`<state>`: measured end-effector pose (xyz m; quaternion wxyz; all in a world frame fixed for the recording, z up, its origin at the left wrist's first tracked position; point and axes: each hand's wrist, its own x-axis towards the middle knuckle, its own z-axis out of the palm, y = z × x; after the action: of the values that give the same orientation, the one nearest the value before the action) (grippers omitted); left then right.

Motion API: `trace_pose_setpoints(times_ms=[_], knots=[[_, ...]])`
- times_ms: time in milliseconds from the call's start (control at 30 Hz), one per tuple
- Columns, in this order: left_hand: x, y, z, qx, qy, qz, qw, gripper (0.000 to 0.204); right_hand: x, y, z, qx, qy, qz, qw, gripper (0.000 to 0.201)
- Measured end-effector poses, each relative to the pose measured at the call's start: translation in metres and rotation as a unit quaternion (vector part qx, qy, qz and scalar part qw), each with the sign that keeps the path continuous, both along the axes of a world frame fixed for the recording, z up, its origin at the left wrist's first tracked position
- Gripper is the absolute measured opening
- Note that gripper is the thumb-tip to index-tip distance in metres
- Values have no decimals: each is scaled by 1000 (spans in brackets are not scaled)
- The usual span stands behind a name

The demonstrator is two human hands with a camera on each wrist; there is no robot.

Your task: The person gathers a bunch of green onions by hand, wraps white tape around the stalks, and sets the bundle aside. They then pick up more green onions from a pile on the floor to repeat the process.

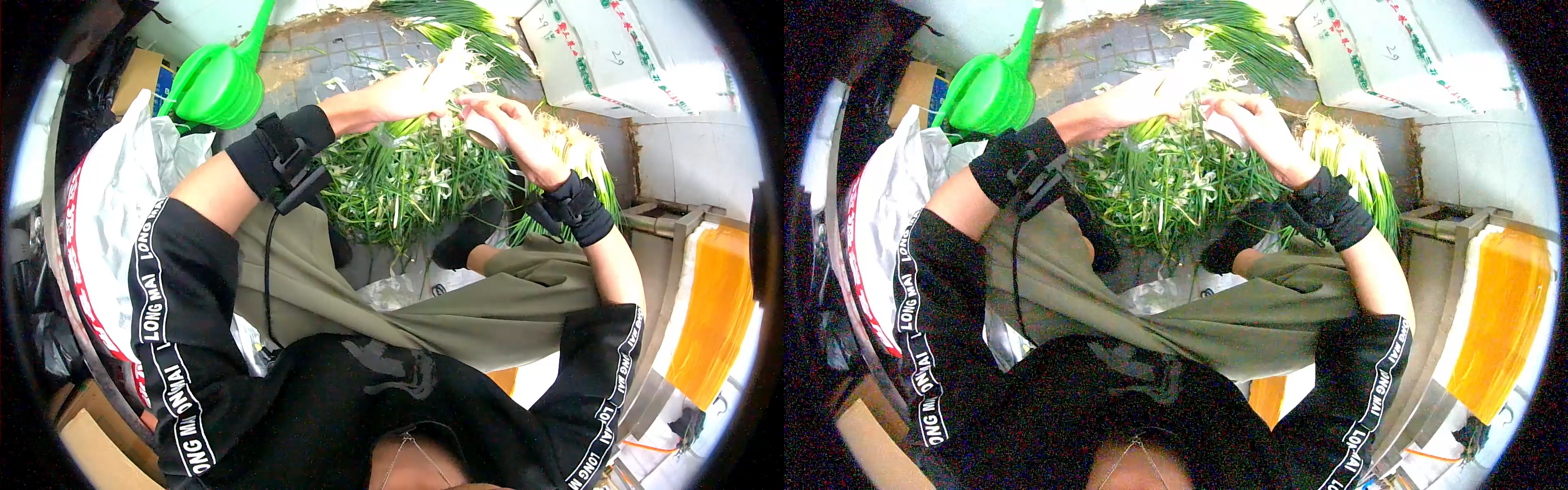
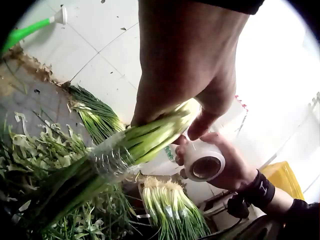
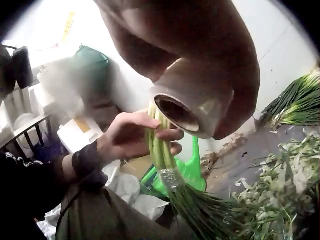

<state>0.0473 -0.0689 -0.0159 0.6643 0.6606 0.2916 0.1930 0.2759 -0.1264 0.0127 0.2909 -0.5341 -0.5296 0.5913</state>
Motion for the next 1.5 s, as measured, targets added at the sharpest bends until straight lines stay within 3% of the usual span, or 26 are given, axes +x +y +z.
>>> trace_pose_setpoints(times_ms=[200, 333, 533, 633, 733, 800, 1033, 1133, 1400, 1500], knots=[[2, 2, -10, -72, -9, -20, 997, 23, -5, -1, -2, 113, -45, 17, 992, 28], [1, 5, -25, -86, -107, -6, 990, 23, -3, -2, -1, 97, -58, 19, 993, 29], [6, 1, -17, -104, -70, 38, 991, 28, -1, -4, -5, 98, -37, -16, 994, 28], [0, -3, 1, -133, -73, 38, 988, 29, 6, -3, -12, 66, -126, -34, 989, 28], [-4, 7, -15, -90, -48, -14, 995, 29, 7, -3, -13, 35, -125, -43, 991, 28], [-3, 6, -21, -91, -60, -22, 994, 27, 3, -5, -6, 8, -50, -50, 997, 27], [0, 6, -24, -98, -93, -51, 990, 22, -7, -4, -1, 31, -10, 7, 999, 27], [2, 0, -13, -65, -11, -4, 998, 24, -3, -3, -10, 33, -15, -29, 999, 27], [10, -1, -20, -54, -6, 8, 999, 21, -6, -10, -14, 16, 66, -79, 995, 28], [8, -1, -17, -52, -2, 23, 998, 21, -7, -8, -12, 37, 22, -88, 995, 31]])
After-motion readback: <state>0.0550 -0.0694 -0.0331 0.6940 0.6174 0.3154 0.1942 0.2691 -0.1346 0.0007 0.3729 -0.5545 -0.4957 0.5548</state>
